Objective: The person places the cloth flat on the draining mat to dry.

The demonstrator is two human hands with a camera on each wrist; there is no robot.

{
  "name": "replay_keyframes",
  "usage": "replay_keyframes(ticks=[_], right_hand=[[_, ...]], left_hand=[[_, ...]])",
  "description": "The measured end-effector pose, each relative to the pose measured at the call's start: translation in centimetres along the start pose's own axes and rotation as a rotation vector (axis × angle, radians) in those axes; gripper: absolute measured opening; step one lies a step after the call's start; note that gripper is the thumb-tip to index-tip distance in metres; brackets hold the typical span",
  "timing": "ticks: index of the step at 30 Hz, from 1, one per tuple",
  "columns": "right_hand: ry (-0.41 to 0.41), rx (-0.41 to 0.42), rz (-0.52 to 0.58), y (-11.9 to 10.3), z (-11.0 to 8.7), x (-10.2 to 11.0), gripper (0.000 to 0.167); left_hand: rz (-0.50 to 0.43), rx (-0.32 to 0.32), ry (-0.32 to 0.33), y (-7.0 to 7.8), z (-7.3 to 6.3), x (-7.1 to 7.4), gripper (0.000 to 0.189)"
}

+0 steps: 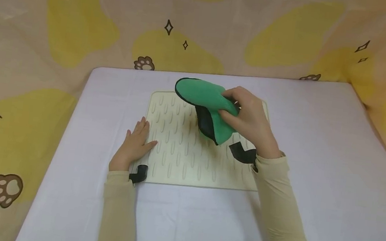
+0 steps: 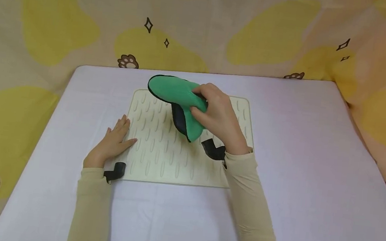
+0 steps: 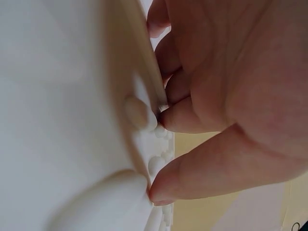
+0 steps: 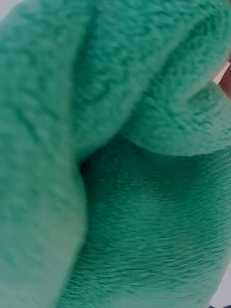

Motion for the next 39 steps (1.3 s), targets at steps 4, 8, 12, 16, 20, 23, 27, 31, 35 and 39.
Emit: replay_keyframes(ticks=[4, 8, 12, 16, 20, 23, 27, 31, 35, 39], right_hand=[[-0.116, 0.020, -0.078, -0.2, 0.2, -2.3, 0.026], [-0.228, 0.038, -0.200, 0.5, -0.5, -5.3, 0.025], [-0.308, 0.060, -0.209, 1.4, -1.7, -7.9, 0.025], [-0.374, 0.073, -0.206, 2.3, -2.9, -10.1, 0.026], [-0.376, 0.082, -0.211, 2.9, -3.5, -11.1, 0.025], [-0.377, 0.075, -0.144, 3.1, -3.6, -10.9, 0.027], [-0.330, 0.019, 0.055, 3.6, -3.3, -9.3, 0.028], [-0.185, -0.052, 0.190, 5.2, -3.2, -6.5, 0.022], [-0.065, -0.218, 0.219, 8.3, -3.6, -3.9, 0.018], [-0.014, -0.411, 0.195, 11.6, -4.5, -2.2, 0.019]], left_hand=[[0.003, 0.000, -0.001, 0.1, 0.1, 0.1, 0.074], [-0.006, -0.004, -0.007, 0.4, 0.1, 0.2, 0.074], [-0.005, -0.001, -0.003, 0.6, 0.1, 0.2, 0.073], [0.008, 0.001, 0.003, 0.6, 0.2, 0.2, 0.073], [-0.002, -0.003, 0.007, 0.7, 0.2, 0.3, 0.073], [-0.006, 0.004, 0.002, 0.6, 0.2, 0.3, 0.074], [-0.024, 0.017, -0.001, 0.3, 0.2, 0.3, 0.073], [-0.058, 0.022, 0.026, 0.4, 0.1, 0.7, 0.069], [-0.082, 0.018, 0.102, 0.9, -0.1, 1.6, 0.062], [-0.094, -0.007, 0.158, 1.6, -0.4, 2.3, 0.052]])
Point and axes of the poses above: each hand's wrist, its own z-axis towards the middle knuckle, its own x-axis out of the back of the hand, y = z × x, the point moved 6 cm from there along z, towards the middle knuckle, and after that the axes turned 10 degrees about z, right-handed, at the moved point
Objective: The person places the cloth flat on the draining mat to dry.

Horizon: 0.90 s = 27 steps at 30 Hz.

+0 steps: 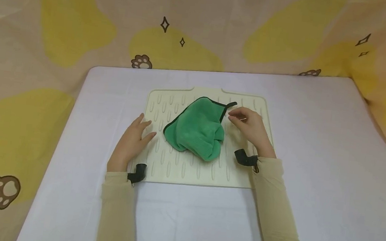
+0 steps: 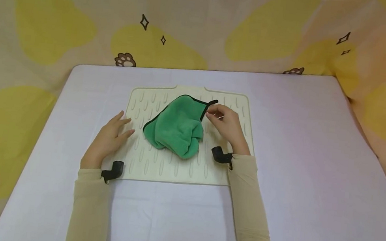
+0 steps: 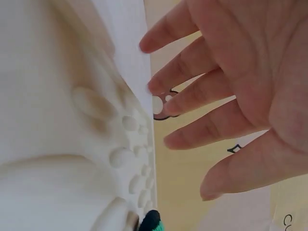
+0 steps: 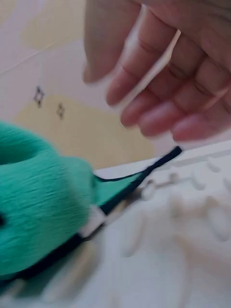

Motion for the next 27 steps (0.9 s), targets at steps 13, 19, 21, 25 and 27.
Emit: replay_keyframes(ticks=[13, 19, 21, 25, 27], right_hand=[[-0.125, -0.260, -0.066, 3.5, 1.9, -0.3, 0.022], [-0.018, -0.309, -0.037, 4.4, 1.7, -2.3, 0.023], [0.021, -0.305, -0.037, 4.5, 1.6, -2.5, 0.022], [0.052, -0.287, -0.064, 4.3, 1.8, -2.7, 0.023], [0.062, -0.283, -0.073, 4.2, 2.1, -2.8, 0.022]], left_hand=[[-0.015, 0.001, -0.119, 2.9, 2.1, -1.5, 0.034], [-0.149, 0.030, -0.098, 2.2, 2.4, -2.5, 0.029], [-0.182, 0.018, -0.093, 2.2, 2.4, -2.5, 0.028], [-0.205, -0.001, -0.073, 2.1, 2.7, -2.4, 0.026], [-0.216, -0.009, -0.059, 2.1, 2.9, -2.1, 0.024]])
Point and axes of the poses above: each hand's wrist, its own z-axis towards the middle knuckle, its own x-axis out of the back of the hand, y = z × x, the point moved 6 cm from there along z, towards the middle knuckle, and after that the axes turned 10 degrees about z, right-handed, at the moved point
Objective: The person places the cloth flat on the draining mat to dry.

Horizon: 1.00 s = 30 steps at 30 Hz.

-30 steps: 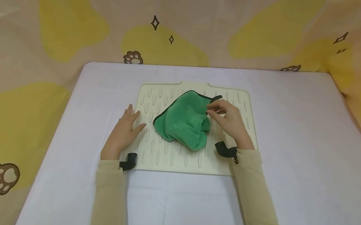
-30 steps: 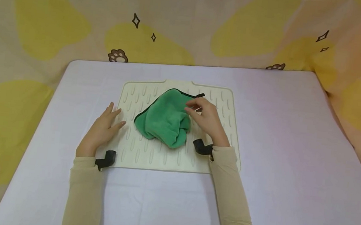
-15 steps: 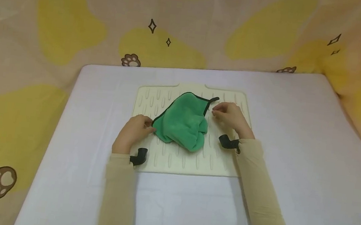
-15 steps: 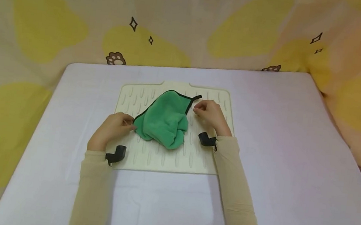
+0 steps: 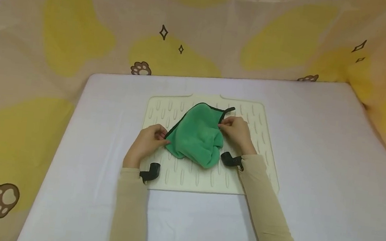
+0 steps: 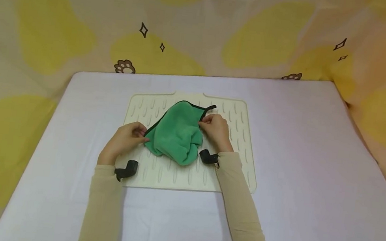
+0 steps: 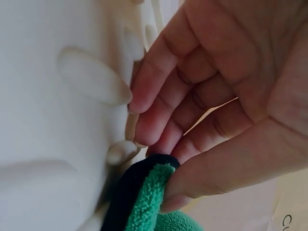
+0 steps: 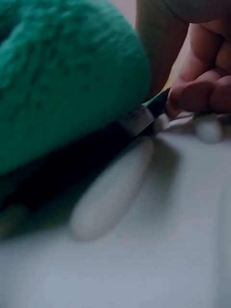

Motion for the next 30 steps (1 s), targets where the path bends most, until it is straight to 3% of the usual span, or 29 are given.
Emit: replay_keyframes(ticks=[8, 14, 21, 25, 30], right_hand=[[-0.005, 0.061, 0.047, -0.1, 0.1, -0.3, 0.011], [0.039, 0.118, 0.135, -0.2, -0.2, 0.9, 0.009], [0.148, 0.265, 0.031, -1.3, -0.6, 3.1, 0.009], [0.154, 0.226, 0.092, -0.6, -0.5, 4.3, 0.010], [0.148, 0.140, 0.259, 0.9, -0.6, 6.0, 0.013]], left_hand=[[-0.033, -0.029, 0.034, 0.0, 0.1, 0.1, 0.021], [-0.089, -0.078, 0.147, 0.3, 0.3, 0.5, 0.019], [-0.195, -0.083, 0.272, 0.3, 0.4, 1.3, 0.018], [-0.214, -0.056, 0.359, 0.1, 0.4, 1.7, 0.018], [-0.360, 0.008, 0.431, -0.7, 0.4, 1.9, 0.020]])
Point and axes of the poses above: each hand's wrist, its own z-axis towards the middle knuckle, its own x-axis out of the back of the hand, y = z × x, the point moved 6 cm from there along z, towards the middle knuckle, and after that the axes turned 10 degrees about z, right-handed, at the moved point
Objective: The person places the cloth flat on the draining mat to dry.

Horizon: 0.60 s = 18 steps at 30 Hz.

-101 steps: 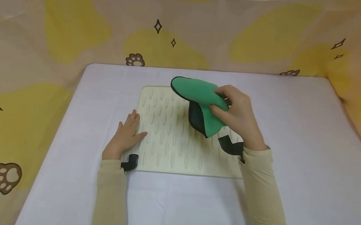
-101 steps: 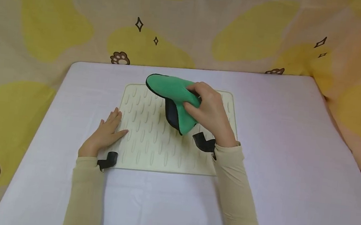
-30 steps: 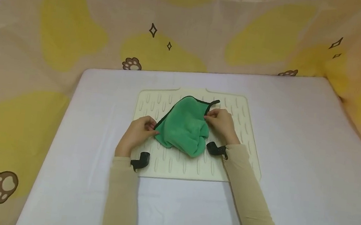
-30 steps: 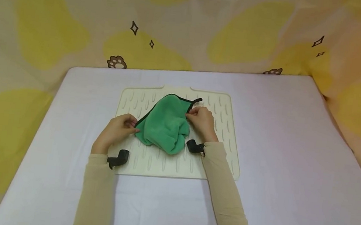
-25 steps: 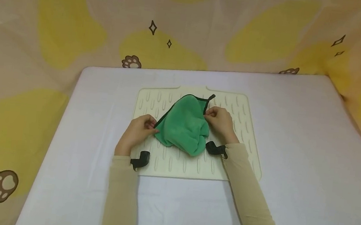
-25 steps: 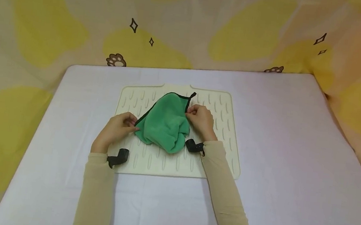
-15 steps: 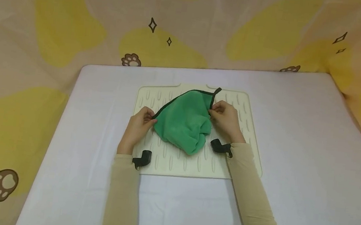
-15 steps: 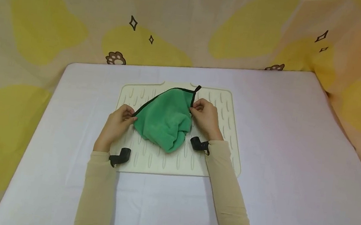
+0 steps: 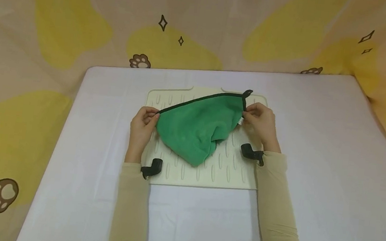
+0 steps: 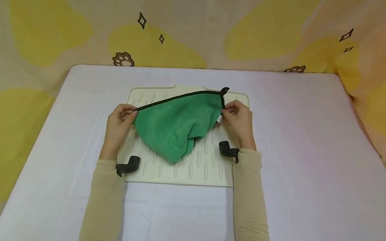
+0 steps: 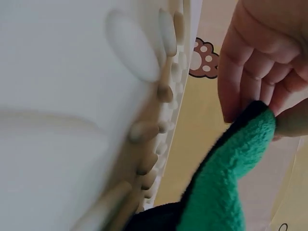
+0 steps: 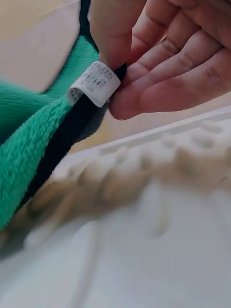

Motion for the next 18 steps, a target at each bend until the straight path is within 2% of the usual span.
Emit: replay_keyframes(ticks=[3, 7, 9, 11, 14, 16, 18], right_hand=[[0.013, -0.034, 0.101, 0.4, 0.0, 1.1, 0.016], [0.036, -0.053, 0.212, 0.4, -0.1, 2.4, 0.013], [0.067, -0.057, 0.273, 0.5, -0.2, 3.1, 0.007], [0.114, -0.056, 0.330, 0.5, -0.4, 3.8, 0.003], [0.154, -0.052, 0.386, 0.6, -0.6, 4.4, 0.004], [0.145, -0.063, 0.394, 0.6, -0.7, 4.4, 0.003], [0.107, -0.098, 0.352, 0.8, -0.7, 4.2, 0.008]], left_hand=[[-0.025, 0.076, -0.071, -0.4, 0.0, -0.4, 0.026], [0.033, 0.156, -0.248, -0.8, -0.2, -1.2, 0.038], [0.027, 0.166, -0.320, -0.9, -0.4, -1.4, 0.041], [-0.018, 0.172, -0.385, -0.9, -0.6, -1.5, 0.040], [-0.061, 0.166, -0.474, -1.1, -1.0, -1.6, 0.037], [-0.064, 0.155, -0.522, -1.0, -1.1, -1.8, 0.036], [-0.050, 0.134, -0.546, -0.9, -1.2, -2.1, 0.036]])
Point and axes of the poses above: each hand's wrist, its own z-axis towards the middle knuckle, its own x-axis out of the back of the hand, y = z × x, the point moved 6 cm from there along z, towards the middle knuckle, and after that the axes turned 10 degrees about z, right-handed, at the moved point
